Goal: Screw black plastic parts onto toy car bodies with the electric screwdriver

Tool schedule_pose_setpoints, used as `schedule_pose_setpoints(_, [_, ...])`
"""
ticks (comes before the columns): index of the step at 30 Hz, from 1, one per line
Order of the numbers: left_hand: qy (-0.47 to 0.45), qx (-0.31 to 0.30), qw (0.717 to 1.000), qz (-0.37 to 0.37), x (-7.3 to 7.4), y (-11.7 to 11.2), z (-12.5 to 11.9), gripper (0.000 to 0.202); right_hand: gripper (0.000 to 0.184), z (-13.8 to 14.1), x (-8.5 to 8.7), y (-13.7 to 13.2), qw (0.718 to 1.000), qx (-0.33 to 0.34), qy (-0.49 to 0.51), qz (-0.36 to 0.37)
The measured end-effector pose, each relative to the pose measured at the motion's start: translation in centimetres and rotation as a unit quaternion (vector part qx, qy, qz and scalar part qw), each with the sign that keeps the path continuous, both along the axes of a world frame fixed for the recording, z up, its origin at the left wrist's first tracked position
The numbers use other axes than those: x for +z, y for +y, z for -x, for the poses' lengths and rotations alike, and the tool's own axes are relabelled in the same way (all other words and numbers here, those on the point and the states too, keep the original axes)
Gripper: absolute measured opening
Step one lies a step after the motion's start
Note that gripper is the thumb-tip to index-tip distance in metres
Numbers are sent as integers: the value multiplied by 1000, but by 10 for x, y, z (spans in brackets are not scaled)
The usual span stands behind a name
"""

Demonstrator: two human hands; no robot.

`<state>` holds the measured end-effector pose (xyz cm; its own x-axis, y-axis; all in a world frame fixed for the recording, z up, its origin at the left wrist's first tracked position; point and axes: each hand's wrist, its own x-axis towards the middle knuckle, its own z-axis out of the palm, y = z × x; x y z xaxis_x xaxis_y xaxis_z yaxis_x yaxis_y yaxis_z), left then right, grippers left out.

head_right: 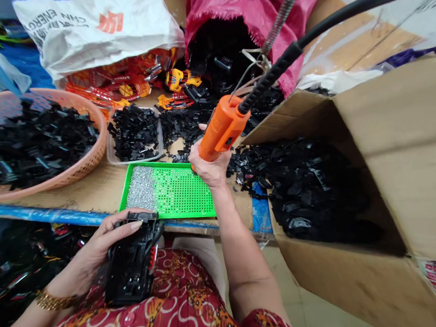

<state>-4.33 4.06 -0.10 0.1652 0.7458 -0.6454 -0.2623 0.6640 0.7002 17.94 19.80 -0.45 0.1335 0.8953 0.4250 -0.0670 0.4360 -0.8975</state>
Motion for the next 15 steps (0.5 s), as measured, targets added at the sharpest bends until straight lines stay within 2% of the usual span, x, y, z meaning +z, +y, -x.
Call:
schedule_pose_setpoints(4, [11,5,1000,-13,1,-2,1,42,40,0,9,-2,999,-9,3,-43])
schedule_pose_setpoints(8, [12,5,1000,-18,1,-3,0,44,45,3,29,-13,998,12,34,-54])
schedule_pose_setpoints(15, [-8,39,999,-27,6,-6,-7,41,46,14,77,-63,989,90,112,-32])
